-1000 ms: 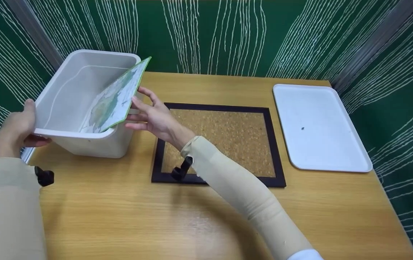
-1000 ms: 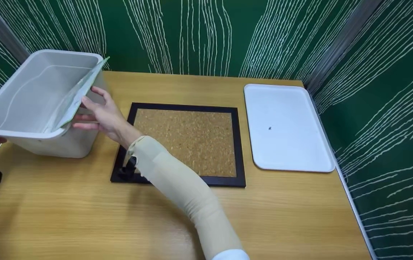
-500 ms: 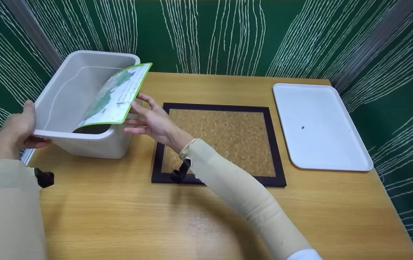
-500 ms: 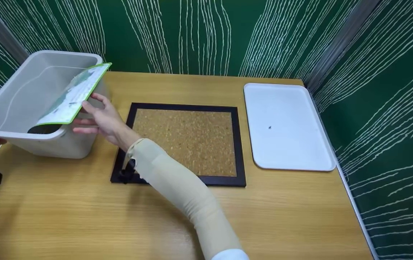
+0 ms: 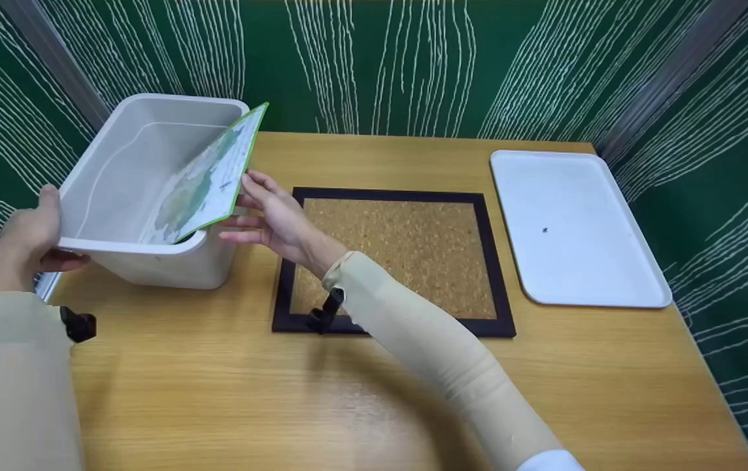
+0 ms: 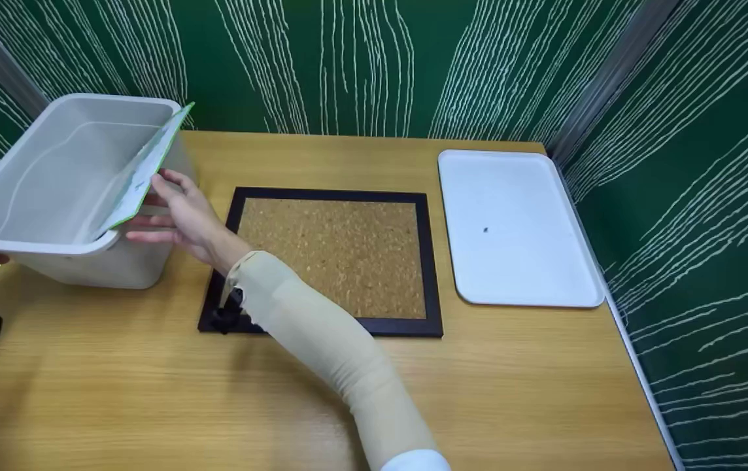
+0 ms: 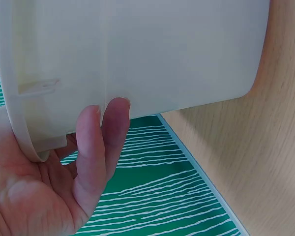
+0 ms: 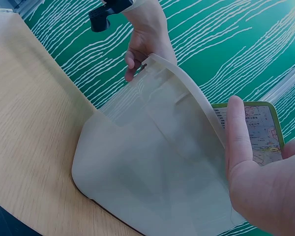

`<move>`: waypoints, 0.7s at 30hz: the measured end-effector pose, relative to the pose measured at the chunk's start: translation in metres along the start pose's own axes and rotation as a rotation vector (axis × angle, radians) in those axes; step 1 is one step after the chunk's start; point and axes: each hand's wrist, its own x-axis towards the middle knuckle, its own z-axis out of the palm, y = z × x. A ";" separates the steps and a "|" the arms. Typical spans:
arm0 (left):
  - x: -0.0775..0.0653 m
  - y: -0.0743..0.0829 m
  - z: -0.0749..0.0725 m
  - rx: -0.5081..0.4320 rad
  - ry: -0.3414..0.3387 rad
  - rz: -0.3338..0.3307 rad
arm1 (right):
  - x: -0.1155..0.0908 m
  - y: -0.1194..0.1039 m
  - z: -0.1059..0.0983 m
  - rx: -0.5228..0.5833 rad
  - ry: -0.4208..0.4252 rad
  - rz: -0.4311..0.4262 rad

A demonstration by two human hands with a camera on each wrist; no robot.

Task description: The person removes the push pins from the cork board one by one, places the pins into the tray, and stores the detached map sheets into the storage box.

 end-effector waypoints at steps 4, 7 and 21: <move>-0.003 0.005 0.003 -0.009 -0.012 0.010 | 0.000 -0.001 -0.003 0.007 0.007 -0.003; -0.005 0.010 0.003 -0.011 -0.020 0.018 | 0.000 -0.003 -0.005 0.003 0.015 -0.004; -0.001 0.010 -0.012 0.174 0.044 -0.043 | -0.006 -0.028 -0.023 -0.156 -0.023 0.038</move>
